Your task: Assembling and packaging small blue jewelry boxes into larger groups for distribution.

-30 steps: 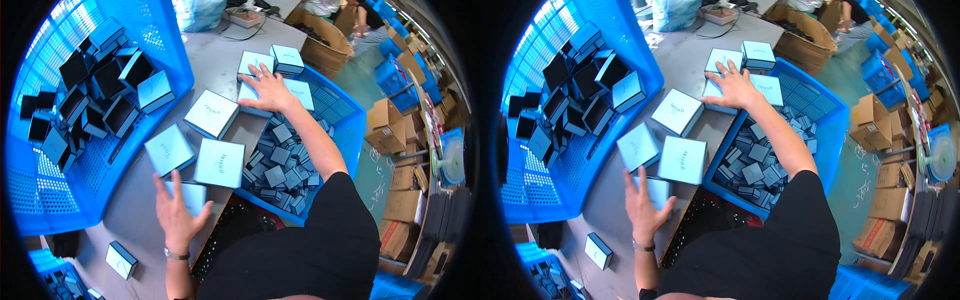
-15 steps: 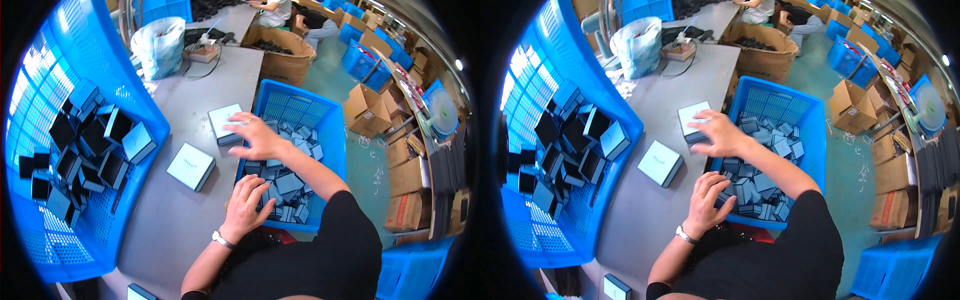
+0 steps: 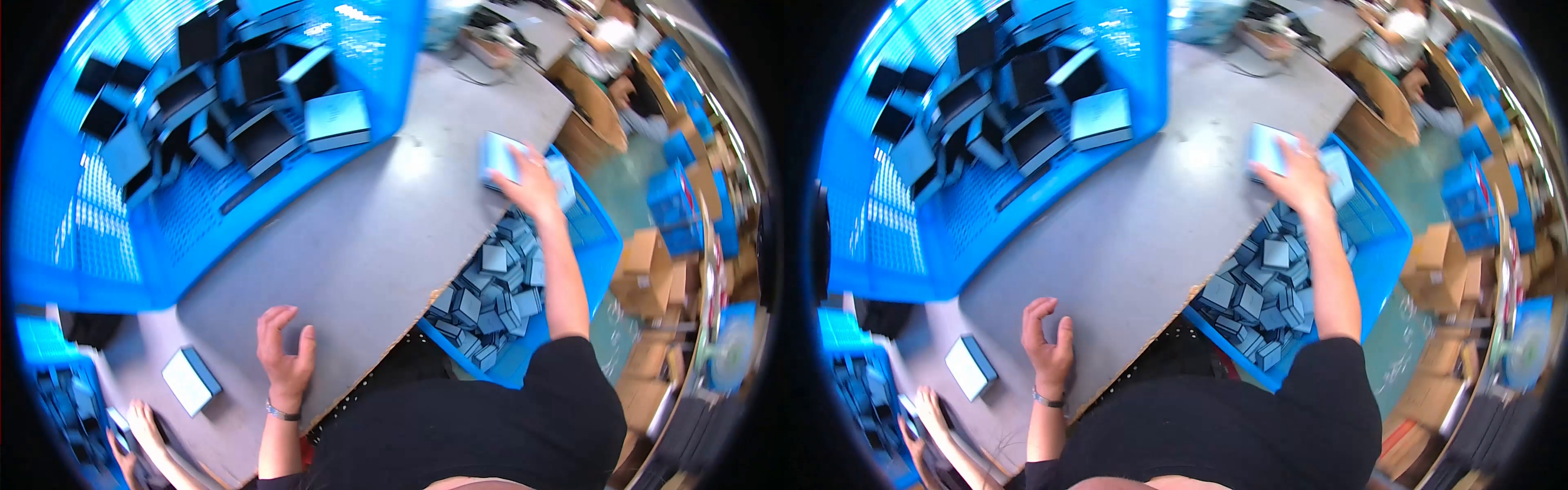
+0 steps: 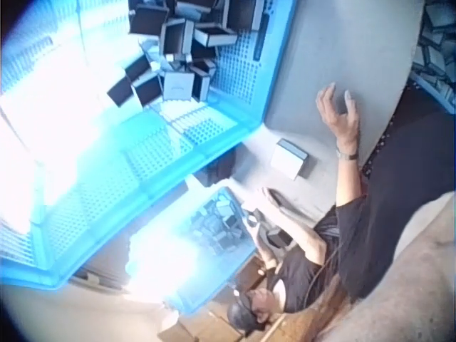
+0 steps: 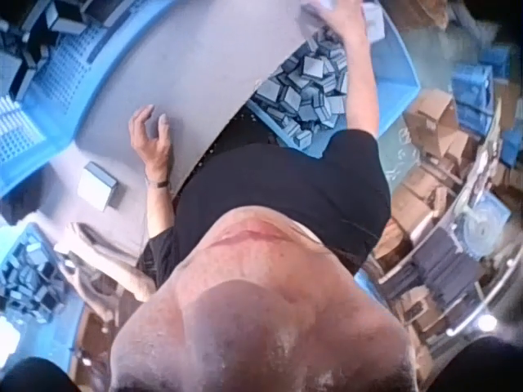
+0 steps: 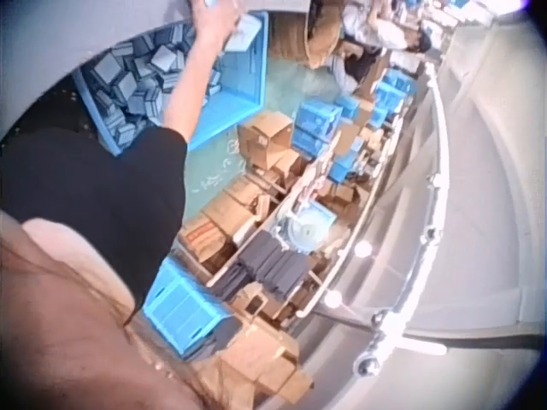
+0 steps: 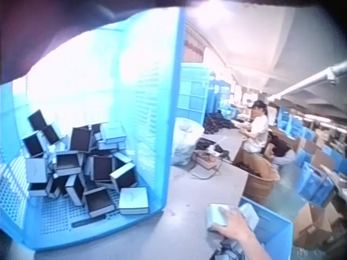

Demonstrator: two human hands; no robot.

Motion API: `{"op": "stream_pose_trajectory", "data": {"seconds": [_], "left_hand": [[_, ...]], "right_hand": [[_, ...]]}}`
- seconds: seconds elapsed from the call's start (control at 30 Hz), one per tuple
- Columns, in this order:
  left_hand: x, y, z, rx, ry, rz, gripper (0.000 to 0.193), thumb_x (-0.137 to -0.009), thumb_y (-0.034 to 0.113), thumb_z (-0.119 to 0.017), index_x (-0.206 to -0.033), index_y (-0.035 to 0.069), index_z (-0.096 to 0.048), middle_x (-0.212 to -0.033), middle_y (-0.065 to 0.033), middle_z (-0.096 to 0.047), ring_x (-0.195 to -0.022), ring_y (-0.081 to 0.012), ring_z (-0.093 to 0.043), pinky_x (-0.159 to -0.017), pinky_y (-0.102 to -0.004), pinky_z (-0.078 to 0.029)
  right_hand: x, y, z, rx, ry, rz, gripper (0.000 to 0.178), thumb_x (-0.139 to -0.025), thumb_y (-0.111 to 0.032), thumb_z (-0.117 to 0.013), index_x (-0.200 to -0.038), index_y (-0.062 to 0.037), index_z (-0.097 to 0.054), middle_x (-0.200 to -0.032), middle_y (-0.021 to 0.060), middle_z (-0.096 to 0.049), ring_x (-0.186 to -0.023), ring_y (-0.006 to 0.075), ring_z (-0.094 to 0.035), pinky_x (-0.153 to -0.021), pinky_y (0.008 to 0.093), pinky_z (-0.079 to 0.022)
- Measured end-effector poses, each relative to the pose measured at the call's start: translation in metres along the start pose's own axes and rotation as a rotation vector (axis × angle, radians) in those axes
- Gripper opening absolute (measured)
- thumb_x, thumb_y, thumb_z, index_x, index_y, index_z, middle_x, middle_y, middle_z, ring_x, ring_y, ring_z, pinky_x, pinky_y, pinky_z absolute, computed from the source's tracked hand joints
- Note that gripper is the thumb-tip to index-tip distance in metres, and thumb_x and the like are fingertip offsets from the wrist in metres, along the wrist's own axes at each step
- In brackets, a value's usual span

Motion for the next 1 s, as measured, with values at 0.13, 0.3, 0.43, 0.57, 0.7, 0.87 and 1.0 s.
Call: {"op": "stream_pose_trajectory", "data": {"seconds": [0.13,0.3,0.43,0.57,0.7,0.87,1.0], "left_hand": [[0.044,-0.045,0.048,-0.021,0.22,0.245,0.025,-0.081,0.004,-0.069,-0.105,0.002,-0.064,-0.104,-0.0131,-0.064,-0.09,-0.0258,-0.061,-0.08,-0.0343,-0.05],[0.043,-0.057,0.049,-0.027,0.253,0.307,0.025,-0.082,0.01,-0.072,-0.105,0.004,-0.065,-0.098,-0.0119,-0.063,-0.087,-0.0273,-0.061,-0.078,-0.0347,-0.051],[0.049,-0.022,0.07,-0.328,0.326,0.003,0.038,-0.079,0.021,-0.076,-0.114,0.01,-0.064,-0.117,-0.0123,-0.061,-0.12,-0.0334,-0.051,-0.102,-0.0437,-0.04],[0.088,-0.028,0.151,-0.957,0.577,0.287,0.058,-0.075,0.037,-0.078,-0.124,0.011,-0.062,-0.131,-0.0132,-0.056,-0.127,-0.0377,-0.045,-0.106,-0.05,-0.036],[0.11,-0.081,0.193,-1.041,0.516,0.481,0.078,-0.072,0.053,-0.075,-0.136,0.011,-0.057,-0.147,-0.0199,-0.043,-0.131,-0.0432,-0.039,-0.107,-0.0535,-0.034],[0.089,-0.089,0.147,-0.875,0.291,0.494,0.089,-0.075,0.06,-0.073,-0.142,0.004,-0.051,-0.153,-0.0278,-0.034,-0.129,-0.0469,-0.04,-0.107,-0.0523,-0.036],[0.075,-0.051,0.103,-0.646,0.235,0.445,0.087,-0.082,0.06,-0.069,-0.144,0.004,-0.048,-0.153,-0.0292,-0.032,-0.126,-0.0486,-0.042,-0.106,-0.0518,-0.039]], "right_hand": [[0.036,0.003,0.042,0.397,0.116,-0.202,0.062,-0.086,-0.046,-0.067,-0.134,-0.0086,-0.059,-0.152,0.0196,-0.04,-0.143,0.0432,-0.031,-0.116,0.0557,-0.028],[0.0,-0.143,0.02,-0.205,0.096,0.415,0.037,-0.085,-0.014,-0.07,-0.121,-0.0069,-0.066,-0.134,0.0174,-0.058,-0.131,0.0364,-0.049,-0.108,0.0428,-0.041],[0.014,-0.312,0.012,-0.273,0.241,0.973,0.035,-0.085,-0.012,-0.071,-0.119,-0.0077,-0.068,-0.132,0.0141,-0.06,-0.134,0.0348,-0.047,-0.11,0.0441,-0.039],[0.044,-0.411,0.017,-0.238,0.444,1.117,0.044,-0.084,-0.023,-0.074,-0.126,-0.0123,-0.066,-0.143,0.0116,-0.053,-0.14,0.0362,-0.041,-0.115,0.0484,-0.032],[-0.046,-0.39,-0.032,0.254,0.422,0.514,0.067,-0.089,-0.047,-0.065,-0.148,-0.0219,-0.045,-0.152,0.0107,-0.043,-0.142,0.0382,-0.037,-0.112,0.0556,-0.033],[-0.076,-0.324,-0.09,0.215,0.078,0.613,0.075,-0.087,-0.057,-0.063,-0.151,-0.0259,-0.04,-0.155,0.0092,-0.04,-0.138,0.0384,-0.04,-0.102,0.0585,-0.042],[0.03,-0.343,-0.051,0.206,0.017,0.676,0.077,-0.082,-0.052,-0.069,-0.148,-0.0209,-0.044,-0.152,0.0117,-0.041,-0.137,0.0385,-0.038,-0.105,0.0569,-0.04]]}}
Point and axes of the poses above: each hand's wrist, its own x-axis away from the middle knuckle, its own z-axis out of the back of the hand, y = z × x, the point moved 8 cm from there along -x, towards the middle knuckle
